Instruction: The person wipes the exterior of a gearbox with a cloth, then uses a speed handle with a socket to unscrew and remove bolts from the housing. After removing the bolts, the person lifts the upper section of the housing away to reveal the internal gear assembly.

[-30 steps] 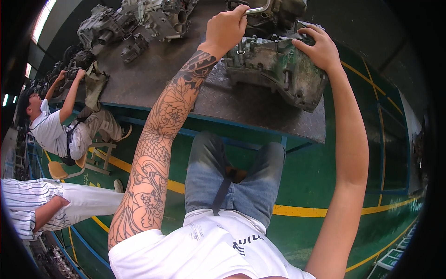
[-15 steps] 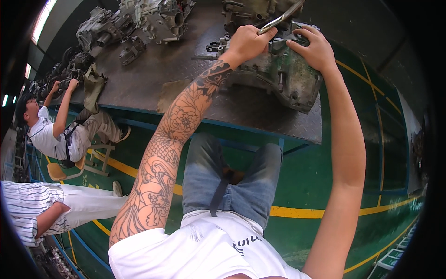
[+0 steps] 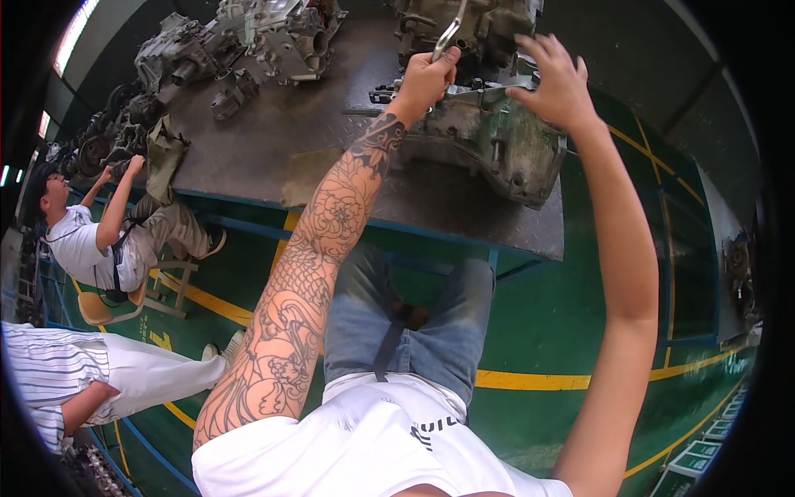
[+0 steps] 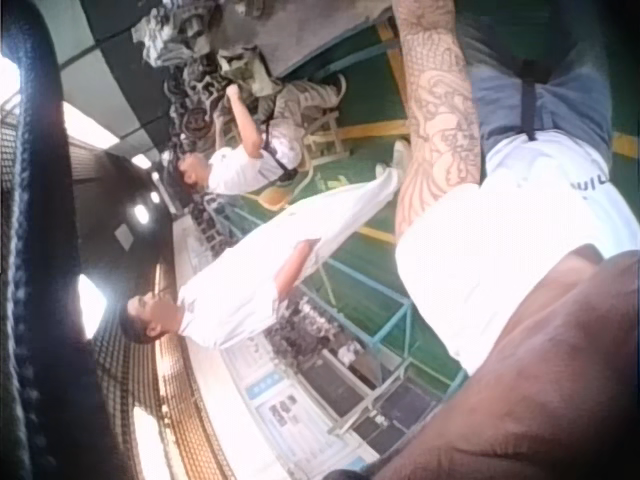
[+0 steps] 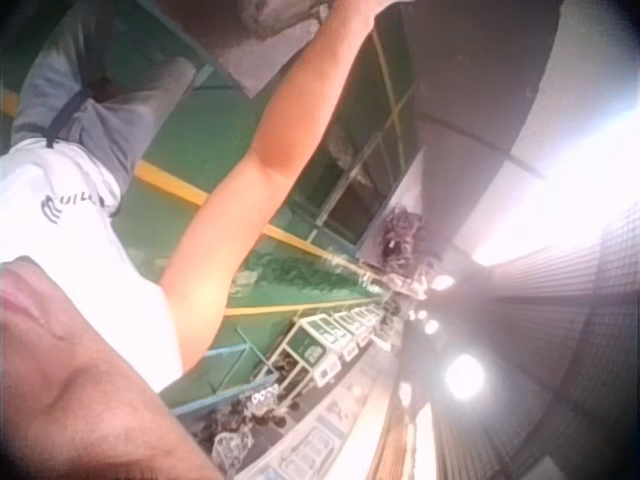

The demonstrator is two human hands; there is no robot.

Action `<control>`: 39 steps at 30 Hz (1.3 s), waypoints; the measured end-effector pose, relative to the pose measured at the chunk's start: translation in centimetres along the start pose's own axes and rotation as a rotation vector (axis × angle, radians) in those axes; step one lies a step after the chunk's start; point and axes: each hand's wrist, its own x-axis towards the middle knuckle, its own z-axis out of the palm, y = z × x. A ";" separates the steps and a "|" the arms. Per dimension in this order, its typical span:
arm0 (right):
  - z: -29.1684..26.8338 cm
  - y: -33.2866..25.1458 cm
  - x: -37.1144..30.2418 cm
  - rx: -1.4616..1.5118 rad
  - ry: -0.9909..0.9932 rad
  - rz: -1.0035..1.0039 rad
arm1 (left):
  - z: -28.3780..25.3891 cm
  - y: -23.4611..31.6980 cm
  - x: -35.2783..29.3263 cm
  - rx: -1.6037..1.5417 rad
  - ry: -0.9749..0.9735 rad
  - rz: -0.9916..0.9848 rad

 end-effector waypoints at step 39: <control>-6.8 -13.1 20.3 1.212 -0.535 0.308 | -2.1 -2.9 -2.1 0.195 0.218 0.368</control>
